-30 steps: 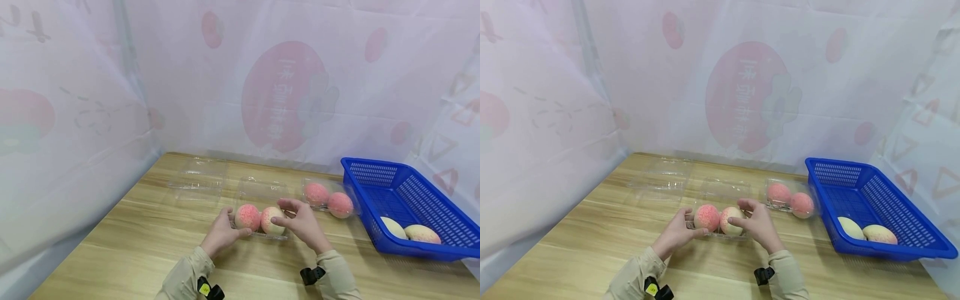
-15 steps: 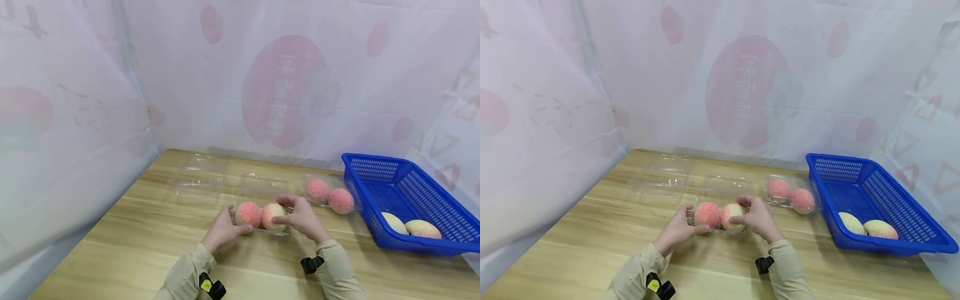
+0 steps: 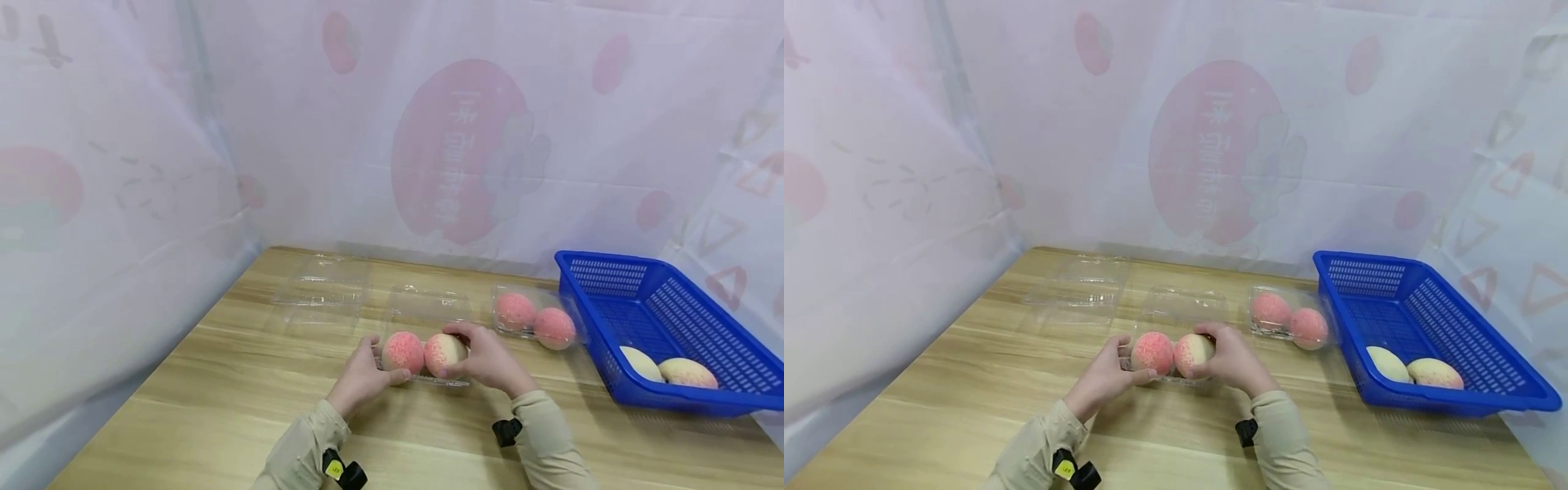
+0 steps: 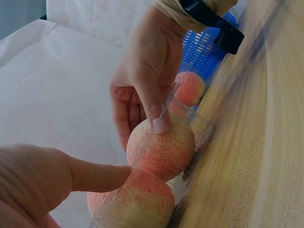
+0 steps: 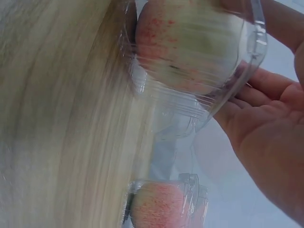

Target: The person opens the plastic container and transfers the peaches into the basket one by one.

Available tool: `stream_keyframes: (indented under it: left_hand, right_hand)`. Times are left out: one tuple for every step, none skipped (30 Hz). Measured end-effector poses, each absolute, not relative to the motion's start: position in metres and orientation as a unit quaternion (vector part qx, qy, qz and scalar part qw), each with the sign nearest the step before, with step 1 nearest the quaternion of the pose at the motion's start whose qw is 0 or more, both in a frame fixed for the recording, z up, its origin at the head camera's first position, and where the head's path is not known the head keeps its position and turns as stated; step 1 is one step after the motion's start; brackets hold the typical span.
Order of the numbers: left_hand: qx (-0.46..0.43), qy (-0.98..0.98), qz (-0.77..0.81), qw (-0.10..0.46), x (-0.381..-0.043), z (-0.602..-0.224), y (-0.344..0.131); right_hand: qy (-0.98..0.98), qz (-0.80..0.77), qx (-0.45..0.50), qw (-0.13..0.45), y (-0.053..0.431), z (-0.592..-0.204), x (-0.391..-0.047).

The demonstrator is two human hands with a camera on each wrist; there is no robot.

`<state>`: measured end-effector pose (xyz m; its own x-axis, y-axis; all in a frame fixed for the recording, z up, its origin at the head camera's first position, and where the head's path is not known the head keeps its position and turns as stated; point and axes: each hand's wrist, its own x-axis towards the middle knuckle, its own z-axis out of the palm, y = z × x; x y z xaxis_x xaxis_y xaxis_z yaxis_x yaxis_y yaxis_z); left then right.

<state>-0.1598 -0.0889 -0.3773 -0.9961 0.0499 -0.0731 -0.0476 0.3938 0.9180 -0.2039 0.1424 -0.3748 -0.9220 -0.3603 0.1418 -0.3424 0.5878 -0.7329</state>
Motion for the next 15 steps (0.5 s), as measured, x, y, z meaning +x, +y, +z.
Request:
stream_keyframes:
  left_hand:
    - [0.000,0.834,0.550,0.044,-0.1596,-0.3776,-0.0892]
    - [0.002,0.835,0.549,0.042,-0.1597,-0.3780,-0.0894]
    - [0.002,0.836,0.547,0.041,-0.1599,-0.3785,-0.0897]
    - [0.003,0.837,0.545,0.040,-0.1599,-0.3786,-0.0898]
    - [0.003,0.837,0.545,0.040,-0.1598,-0.3787,-0.0898]
    - [0.003,0.837,0.545,0.040,-0.1596,-0.3787,-0.0897]
    - [0.003,0.837,0.545,0.040,-0.1595,-0.3788,-0.0896]
    - [0.003,0.837,0.545,0.039,-0.1594,-0.3784,-0.0895]
    - [0.002,0.837,0.546,0.040,-0.1590,-0.3781,-0.0892]
    - [0.002,0.836,0.547,0.040,-0.1587,-0.3779,-0.0890]
    - [0.001,0.836,0.547,0.040,-0.1585,-0.3780,-0.0888]
    - [0.001,0.836,0.547,0.039,-0.1586,-0.3781,-0.0887]
    - [0.001,0.836,0.548,0.039,-0.1587,-0.3782,-0.0886]
    - [0.002,0.837,0.546,0.038,-0.1588,-0.3781,-0.0888]
    - [0.001,0.836,0.547,0.037,-0.1589,-0.3785,-0.0889]
  right_hand:
    - [0.895,-0.397,-0.202,0.009,0.1417,-0.3748,-0.2040]
    - [0.898,-0.388,-0.207,0.007,0.1411,-0.3745,-0.2039]
    - [0.901,-0.380,-0.211,0.004,0.1405,-0.3742,-0.2038]
    - [0.903,-0.373,-0.213,0.002,0.1401,-0.3739,-0.2037]
    - [0.904,-0.368,-0.216,-0.001,0.1397,-0.3736,-0.2035]
    - [0.906,-0.364,-0.218,-0.002,0.1394,-0.3731,-0.2034]
    - [0.905,-0.363,-0.219,-0.003,0.1392,-0.3726,-0.2031]
    - [0.906,-0.361,-0.221,-0.005,0.1392,-0.3722,-0.2028]
    - [0.906,-0.360,-0.222,-0.007,0.1393,-0.3719,-0.2027]
    - [0.906,-0.359,-0.225,-0.008,0.1395,-0.3718,-0.2026]
    - [0.906,-0.358,-0.227,-0.010,0.1397,-0.3717,-0.2026]
    - [0.905,-0.358,-0.228,-0.011,0.1398,-0.3716,-0.2026]
    - [0.905,-0.356,-0.231,-0.014,0.1400,-0.3718,-0.2029]
    - [0.905,-0.355,-0.233,-0.017,0.1401,-0.3721,-0.2033]
    - [0.905,-0.353,-0.236,-0.021,0.1402,-0.3724,-0.2037]
